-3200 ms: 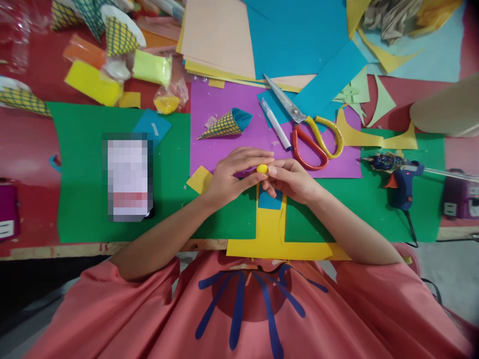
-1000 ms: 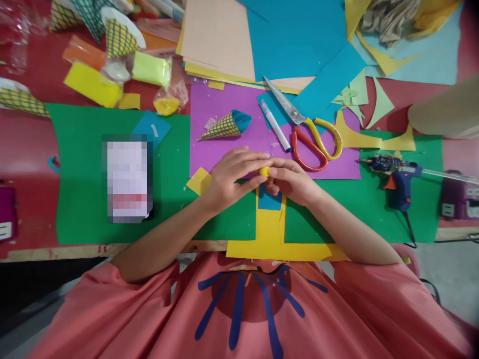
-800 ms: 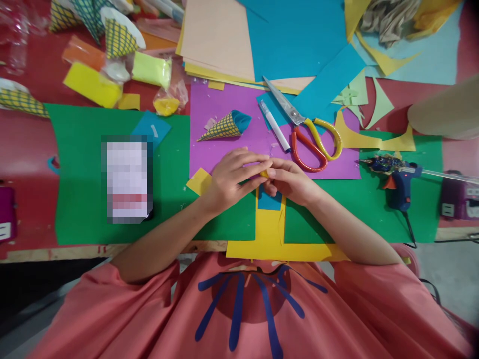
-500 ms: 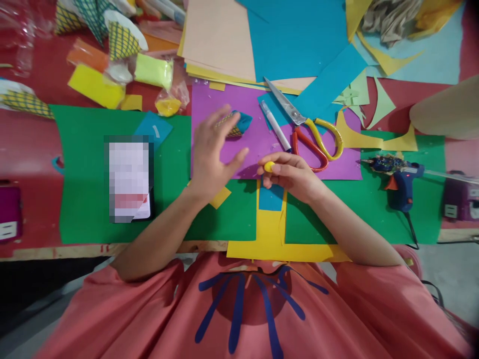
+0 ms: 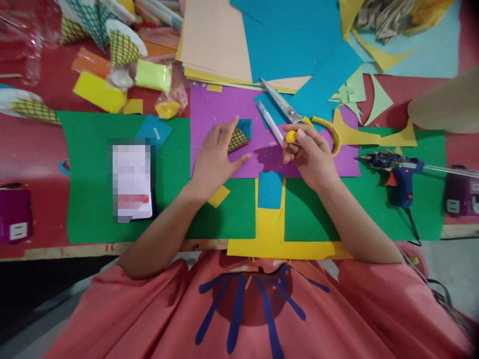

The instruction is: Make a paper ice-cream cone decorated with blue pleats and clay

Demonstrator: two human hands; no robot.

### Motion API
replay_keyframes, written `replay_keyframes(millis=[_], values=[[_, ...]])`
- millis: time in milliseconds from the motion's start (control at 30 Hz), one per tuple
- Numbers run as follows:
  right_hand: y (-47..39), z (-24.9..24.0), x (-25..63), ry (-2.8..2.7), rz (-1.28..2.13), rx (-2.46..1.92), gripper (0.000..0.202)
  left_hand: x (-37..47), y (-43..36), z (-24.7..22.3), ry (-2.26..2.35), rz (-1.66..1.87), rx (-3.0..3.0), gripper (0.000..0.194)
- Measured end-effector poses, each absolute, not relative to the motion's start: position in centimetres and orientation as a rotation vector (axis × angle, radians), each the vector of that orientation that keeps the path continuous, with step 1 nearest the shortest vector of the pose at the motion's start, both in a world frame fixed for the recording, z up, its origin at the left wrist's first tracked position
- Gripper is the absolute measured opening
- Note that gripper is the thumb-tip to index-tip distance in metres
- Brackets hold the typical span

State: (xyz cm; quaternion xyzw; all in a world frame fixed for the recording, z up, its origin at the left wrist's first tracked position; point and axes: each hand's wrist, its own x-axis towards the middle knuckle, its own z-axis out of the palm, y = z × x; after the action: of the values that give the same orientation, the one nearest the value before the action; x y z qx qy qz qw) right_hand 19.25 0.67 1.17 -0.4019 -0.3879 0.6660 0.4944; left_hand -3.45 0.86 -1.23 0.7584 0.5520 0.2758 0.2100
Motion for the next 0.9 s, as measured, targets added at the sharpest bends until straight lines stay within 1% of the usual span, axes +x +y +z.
replay_keyframes(millis=[67,100,200,233,300,333,400,467,567,633,900], values=[[0.7,1.2,19.3,-0.944,1.608,-1.012,0.033,-3.7,1.2,-2.3,1.438,0.869,2.057,0.063],[0.7,1.2,19.4,-0.954,1.607,-1.034,0.033,-3.7,1.2,-2.7,1.398,0.93,2.002,0.067],[0.6,1.3,19.5,-0.994,1.597,-1.068,0.028,-3.3,0.8,-3.1,1.294,1.058,1.768,0.086],[0.6,1.4,19.5,-0.998,1.597,-1.068,0.026,-2.8,0.4,-2.8,1.235,1.069,1.673,0.084],[0.7,1.4,19.6,-0.978,1.609,-1.049,0.023,-1.8,-0.5,-2.0,1.089,1.007,1.446,0.066],[0.7,1.4,19.6,-0.959,1.614,-1.036,0.023,-1.2,-1.0,-1.6,1.017,0.981,1.313,0.06],[0.8,1.4,19.5,-0.928,1.62,-1.009,0.024,-0.1,-1.9,-0.7,0.915,0.904,1.066,0.055],[0.9,1.4,19.4,-0.92,1.625,-0.994,0.027,0.7,-2.7,-0.2,0.847,0.858,0.875,0.056],[0.8,1.5,19.3,-0.937,1.629,-1.015,0.028,1.3,-3.5,0.1,0.783,0.803,0.696,0.069],[0.6,1.4,19.3,-0.957,1.625,-1.033,0.026,1.5,-3.9,0.1,0.775,0.79,0.623,0.072],[-0.4,1.1,18.6,-0.977,1.691,-1.031,0.024,2.0,-5.0,0.3,0.676,0.679,0.45,0.054]])
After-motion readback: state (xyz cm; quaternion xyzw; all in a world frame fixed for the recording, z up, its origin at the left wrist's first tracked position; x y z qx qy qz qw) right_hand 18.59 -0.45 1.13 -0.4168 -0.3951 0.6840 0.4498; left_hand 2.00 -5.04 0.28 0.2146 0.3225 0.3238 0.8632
